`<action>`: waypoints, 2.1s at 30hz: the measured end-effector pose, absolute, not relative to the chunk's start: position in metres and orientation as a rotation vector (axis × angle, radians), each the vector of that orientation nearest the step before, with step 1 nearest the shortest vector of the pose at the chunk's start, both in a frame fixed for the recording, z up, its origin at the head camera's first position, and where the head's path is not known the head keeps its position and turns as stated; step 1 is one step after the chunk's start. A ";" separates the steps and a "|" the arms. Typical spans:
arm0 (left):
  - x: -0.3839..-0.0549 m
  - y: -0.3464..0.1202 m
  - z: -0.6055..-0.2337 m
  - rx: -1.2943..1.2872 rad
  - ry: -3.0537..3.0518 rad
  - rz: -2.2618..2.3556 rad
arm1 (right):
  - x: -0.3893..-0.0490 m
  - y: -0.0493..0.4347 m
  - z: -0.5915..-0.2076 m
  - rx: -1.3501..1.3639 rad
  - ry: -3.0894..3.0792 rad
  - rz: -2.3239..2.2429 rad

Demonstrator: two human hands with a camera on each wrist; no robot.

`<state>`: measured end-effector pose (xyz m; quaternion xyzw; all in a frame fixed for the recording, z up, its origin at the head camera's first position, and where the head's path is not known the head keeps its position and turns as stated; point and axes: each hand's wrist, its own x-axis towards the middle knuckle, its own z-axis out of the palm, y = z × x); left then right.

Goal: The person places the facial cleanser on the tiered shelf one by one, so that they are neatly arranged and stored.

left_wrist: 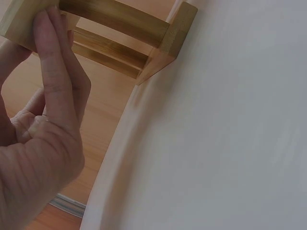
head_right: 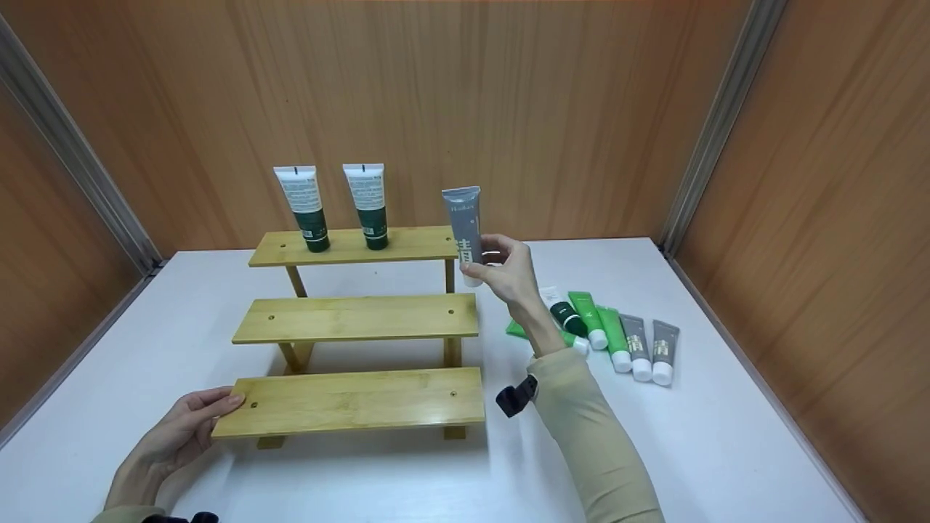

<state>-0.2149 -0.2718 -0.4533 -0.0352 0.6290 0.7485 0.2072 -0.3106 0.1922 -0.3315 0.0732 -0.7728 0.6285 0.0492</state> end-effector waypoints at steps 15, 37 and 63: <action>-0.213 -0.273 -0.454 -0.035 1.742 2.088 | -0.332 0.166 -0.324 0.197 -2.277 1.977; -0.214 -0.273 -0.456 -0.023 1.786 2.078 | -0.360 0.139 -0.320 0.155 -2.222 2.009; -0.214 -0.270 -0.454 -0.095 1.878 2.026 | -0.376 0.122 -0.325 0.144 -2.180 1.947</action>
